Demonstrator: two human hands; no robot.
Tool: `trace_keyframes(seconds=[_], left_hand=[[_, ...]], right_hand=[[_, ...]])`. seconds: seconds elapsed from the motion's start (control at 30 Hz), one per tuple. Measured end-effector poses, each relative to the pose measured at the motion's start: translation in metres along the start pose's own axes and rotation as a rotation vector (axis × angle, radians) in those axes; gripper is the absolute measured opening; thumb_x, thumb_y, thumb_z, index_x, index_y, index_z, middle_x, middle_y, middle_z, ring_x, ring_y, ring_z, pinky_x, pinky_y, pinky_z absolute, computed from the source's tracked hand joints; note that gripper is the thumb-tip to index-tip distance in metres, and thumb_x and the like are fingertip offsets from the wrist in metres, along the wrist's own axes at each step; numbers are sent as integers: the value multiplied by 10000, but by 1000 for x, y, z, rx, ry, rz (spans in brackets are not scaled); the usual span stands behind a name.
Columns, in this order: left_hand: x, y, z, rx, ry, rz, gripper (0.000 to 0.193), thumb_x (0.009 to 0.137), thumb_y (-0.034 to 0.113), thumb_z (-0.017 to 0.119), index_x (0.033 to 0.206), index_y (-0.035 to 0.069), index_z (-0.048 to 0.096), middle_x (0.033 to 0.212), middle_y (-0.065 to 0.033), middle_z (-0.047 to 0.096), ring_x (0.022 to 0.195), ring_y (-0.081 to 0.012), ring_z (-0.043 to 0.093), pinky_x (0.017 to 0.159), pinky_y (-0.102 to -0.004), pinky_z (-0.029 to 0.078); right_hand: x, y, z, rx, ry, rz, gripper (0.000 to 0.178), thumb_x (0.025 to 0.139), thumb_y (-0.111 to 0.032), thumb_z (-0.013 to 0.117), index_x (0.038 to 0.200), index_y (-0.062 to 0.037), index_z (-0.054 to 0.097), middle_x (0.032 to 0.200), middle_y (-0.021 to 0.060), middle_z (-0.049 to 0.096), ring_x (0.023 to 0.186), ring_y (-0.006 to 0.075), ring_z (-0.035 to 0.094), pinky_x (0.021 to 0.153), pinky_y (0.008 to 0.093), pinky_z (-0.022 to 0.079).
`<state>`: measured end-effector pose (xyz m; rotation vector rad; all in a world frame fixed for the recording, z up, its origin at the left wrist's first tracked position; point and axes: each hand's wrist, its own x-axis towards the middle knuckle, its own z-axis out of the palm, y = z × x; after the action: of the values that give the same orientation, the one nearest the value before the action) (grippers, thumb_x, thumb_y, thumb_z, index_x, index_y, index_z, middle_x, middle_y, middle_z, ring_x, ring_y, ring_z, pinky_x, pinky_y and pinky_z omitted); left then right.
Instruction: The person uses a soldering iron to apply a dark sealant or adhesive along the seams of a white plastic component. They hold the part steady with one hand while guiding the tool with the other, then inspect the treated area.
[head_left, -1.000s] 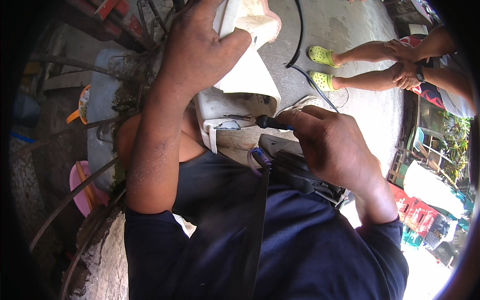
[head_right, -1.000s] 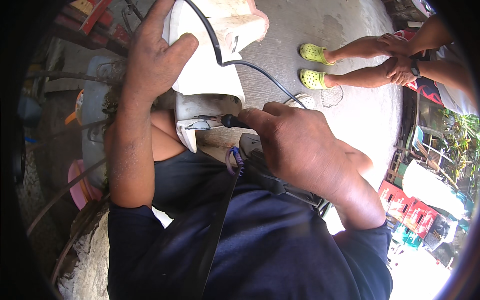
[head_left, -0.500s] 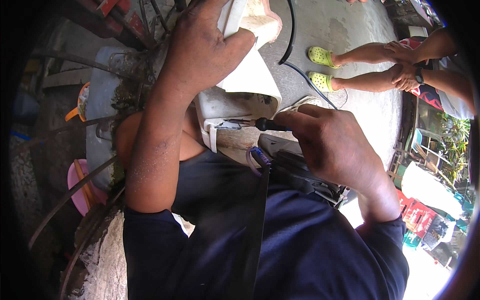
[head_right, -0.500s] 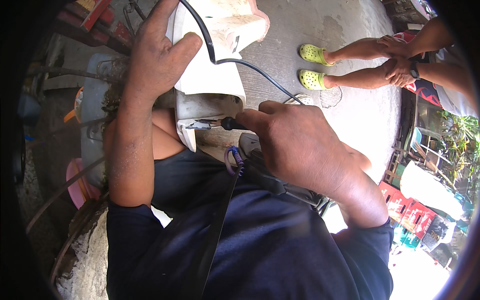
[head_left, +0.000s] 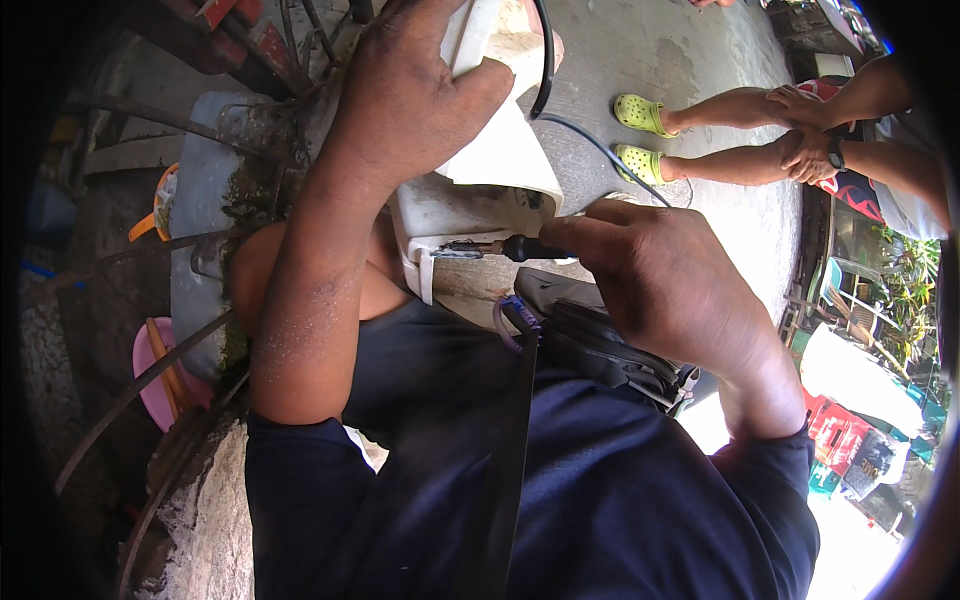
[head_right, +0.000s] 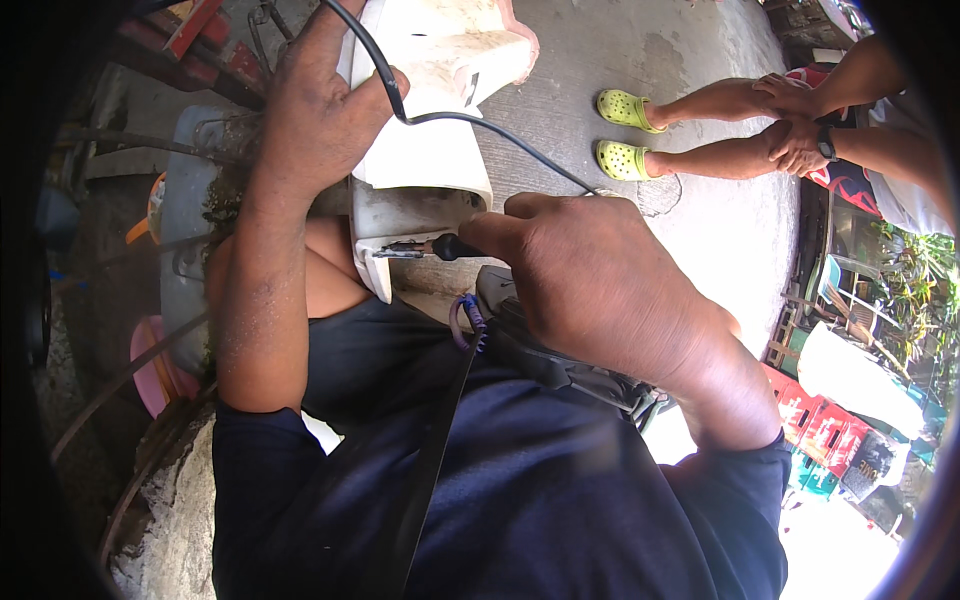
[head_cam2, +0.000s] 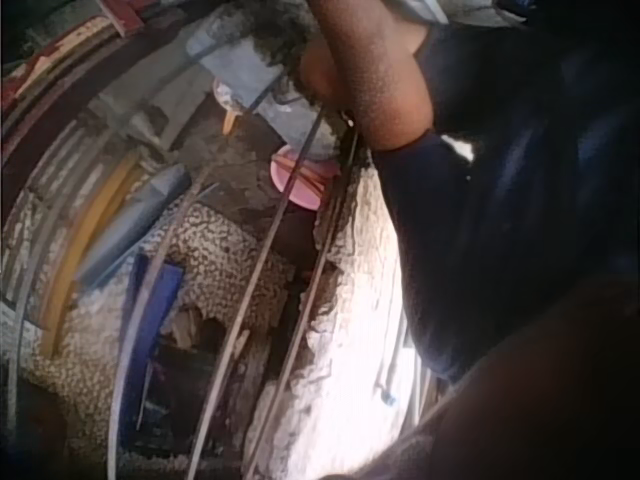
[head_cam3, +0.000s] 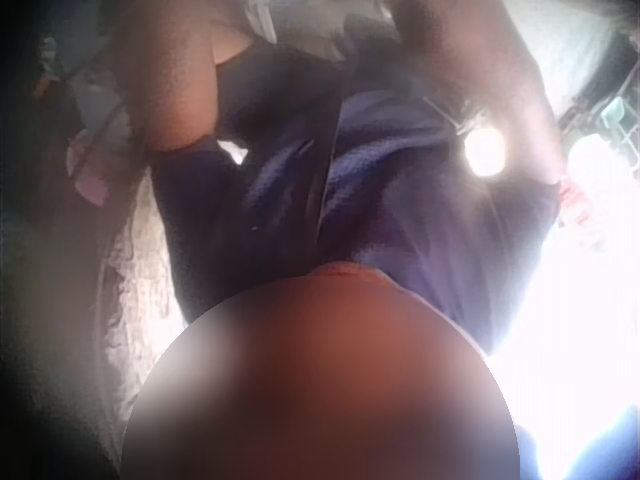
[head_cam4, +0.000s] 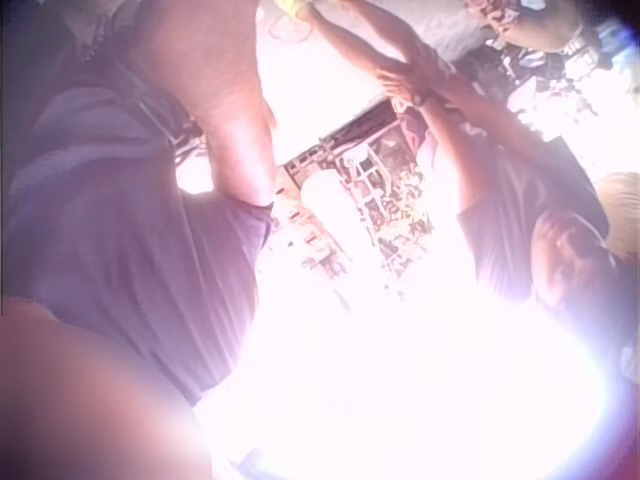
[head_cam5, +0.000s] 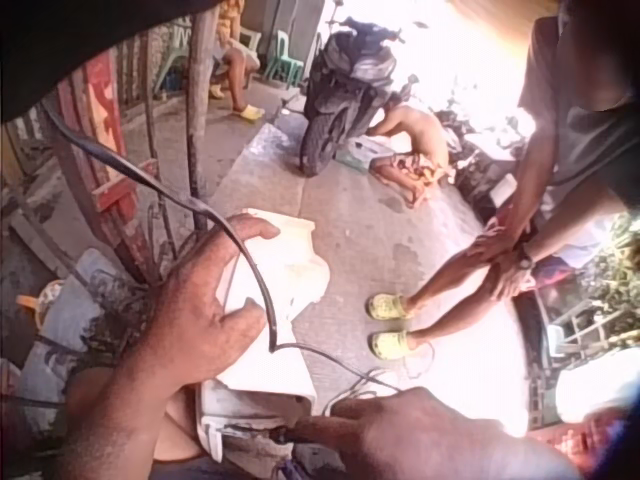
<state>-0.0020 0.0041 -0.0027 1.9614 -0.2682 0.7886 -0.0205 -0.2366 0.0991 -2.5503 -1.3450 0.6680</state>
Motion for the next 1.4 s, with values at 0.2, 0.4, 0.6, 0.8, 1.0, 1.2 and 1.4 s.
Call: trace_keyframes(seconds=[0.2,0.4,0.6,0.8,1.0,1.2,1.4], left_hand=[[0,-2,-2,6,6,-8,589,750,-26,619,1334,34,574,1296,-225,634,1266,-389,612,1094,-428,466],[0,-3,-4,22,-2,-30,590,758,-22,626,1344,13,563,1280,-238,640,1250,-391,622,1079,-425,475],[-2,-2,-4,61,4,-27,585,765,-16,633,1345,11,561,1265,-246,639,1236,-405,626,1070,-428,478],[0,-1,-5,42,8,40,586,765,-4,637,1344,26,559,1253,-232,640,1215,-404,630,1054,-428,485],[-4,-1,-6,1,-7,-87,581,764,9,640,1339,9,554,1233,-234,636,1183,-397,638,1017,-431,497],[-5,-2,-6,13,3,-68,580,762,8,643,1336,4,559,1240,-238,635,1199,-392,633,1034,-426,491],[-2,-2,-9,65,-6,4,603,758,-27,616,1356,28,564,1275,-221,636,1244,-380,620,1075,-414,474]], right_hand=[[-4,-3,-1,21,1,102,405,812,1,657,1197,-106,727,911,147,695,810,381,700,688,467,546],[-4,-4,5,41,9,121,421,818,37,648,1198,-123,731,933,147,703,816,387,695,682,461,540],[-5,-2,6,39,-16,111,436,816,41,637,1211,-121,726,949,143,709,824,384,700,697,462,552],[-7,-1,11,34,-10,107,445,813,46,631,1221,-108,721,984,138,721,849,383,713,711,459,569],[-10,-3,13,58,-9,110,444,807,45,645,1220,-100,721,1017,130,727,853,380,719,714,454,575],[-10,-4,13,52,-6,112,445,807,42,660,1222,-106,722,1004,126,721,848,380,719,714,450,575],[-11,-5,12,66,53,139,414,841,52,654,1212,-118,721,983,127,714,854,376,718,714,452,571]])
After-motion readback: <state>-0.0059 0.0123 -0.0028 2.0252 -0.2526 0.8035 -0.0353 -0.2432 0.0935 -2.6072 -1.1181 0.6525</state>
